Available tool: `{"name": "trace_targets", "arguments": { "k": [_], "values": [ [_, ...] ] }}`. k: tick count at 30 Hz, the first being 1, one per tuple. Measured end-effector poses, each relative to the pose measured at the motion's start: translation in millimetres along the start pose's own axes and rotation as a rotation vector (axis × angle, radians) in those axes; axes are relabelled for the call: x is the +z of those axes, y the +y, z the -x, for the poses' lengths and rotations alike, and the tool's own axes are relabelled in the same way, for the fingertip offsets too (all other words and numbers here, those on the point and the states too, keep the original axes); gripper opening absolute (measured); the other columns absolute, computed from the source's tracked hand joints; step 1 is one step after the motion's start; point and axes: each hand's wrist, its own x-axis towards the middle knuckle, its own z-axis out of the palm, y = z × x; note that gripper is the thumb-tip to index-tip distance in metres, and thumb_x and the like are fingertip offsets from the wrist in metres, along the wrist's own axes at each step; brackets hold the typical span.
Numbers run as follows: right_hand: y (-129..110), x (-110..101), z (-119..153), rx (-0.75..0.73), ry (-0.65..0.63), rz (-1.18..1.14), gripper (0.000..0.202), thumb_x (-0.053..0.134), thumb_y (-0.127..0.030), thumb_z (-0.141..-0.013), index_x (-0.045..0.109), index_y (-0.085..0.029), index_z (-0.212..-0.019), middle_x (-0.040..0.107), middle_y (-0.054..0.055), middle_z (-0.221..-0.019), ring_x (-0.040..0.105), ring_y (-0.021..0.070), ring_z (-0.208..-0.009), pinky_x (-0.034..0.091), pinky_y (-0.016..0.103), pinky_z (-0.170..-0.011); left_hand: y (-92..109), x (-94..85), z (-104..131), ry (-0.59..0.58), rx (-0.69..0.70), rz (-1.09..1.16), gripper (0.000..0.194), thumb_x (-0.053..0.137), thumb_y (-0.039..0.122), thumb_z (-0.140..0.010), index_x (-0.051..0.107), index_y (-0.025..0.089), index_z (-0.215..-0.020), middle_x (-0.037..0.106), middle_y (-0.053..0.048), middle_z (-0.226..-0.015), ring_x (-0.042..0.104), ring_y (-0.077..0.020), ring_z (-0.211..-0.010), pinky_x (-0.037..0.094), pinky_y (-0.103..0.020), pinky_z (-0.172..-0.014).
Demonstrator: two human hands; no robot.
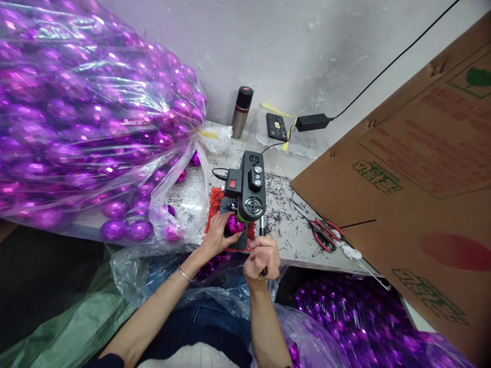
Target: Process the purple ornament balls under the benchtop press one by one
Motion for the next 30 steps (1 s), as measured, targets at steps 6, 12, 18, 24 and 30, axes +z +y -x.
{"name": "trace_targets", "arguments": {
  "k": [6,12,18,24,30],
  "values": [
    [5,5,14,0.04,0.02,-0.028,0.037,0.033,-0.02,-0.108,0.046,-0.023,-0.074,0.054,-0.003,-0.07,0.055,0.0111,-0.06,0.049,0.032,-0.069,0,0.7,1,-0.016,-0.028,-0.013,0.051,0.073,0.041,-0.092,0.059,0.02,-0.137,0.074,-0.012,-0.122,0.07,-0.0323,-0.119,0.05,-0.053,-0.112],
    [7,5,20,0.064,0.019,-0.058,0.036,0.033,-0.022,-0.109,0.047,-0.024,-0.076,0.053,-0.003,-0.072,0.054,0.0115,-0.061,0.051,0.034,-0.07,-2,1.9,2,-0.021,-0.017,-0.016,0.055,0.073,0.041,-0.092,0.057,0.019,-0.14,0.074,-0.014,-0.126,0.07,-0.0329,-0.121,0.051,-0.053,-0.112],
    [11,7,24,0.059,0.036,-0.08,0.038,0.033,-0.023,-0.11,0.046,-0.023,-0.074,0.051,-0.004,-0.071,0.055,0.0106,-0.062,0.051,0.033,-0.071,-2,1.2,1,-0.028,-0.018,-0.006,0.055,0.072,0.046,-0.095,0.058,0.019,-0.14,0.073,-0.014,-0.127,0.069,-0.0332,-0.123,0.049,-0.055,-0.114],
    [15,8,25,0.053,0.039,-0.08,0.038,0.033,-0.024,-0.109,0.045,-0.023,-0.073,0.051,-0.004,-0.071,0.056,0.0113,-0.061,0.053,0.034,-0.07,-1,-1.4,-1,-0.041,-0.019,0.018,0.055,0.073,0.046,-0.094,0.058,0.019,-0.14,0.074,-0.015,-0.128,0.069,-0.0338,-0.124,0.048,-0.057,-0.115],
    [18,14,29,0.008,0.065,-0.08,0.038,0.032,-0.022,-0.109,0.043,-0.023,-0.073,0.051,-0.004,-0.073,0.058,0.0099,-0.06,0.054,0.032,-0.069,-2,0.9,-3,-0.031,-0.019,0.032,0.055,0.074,0.045,-0.093,0.059,0.019,-0.139,0.074,-0.015,-0.128,0.069,-0.034,-0.124,0.048,-0.057,-0.116]
  ]
}}
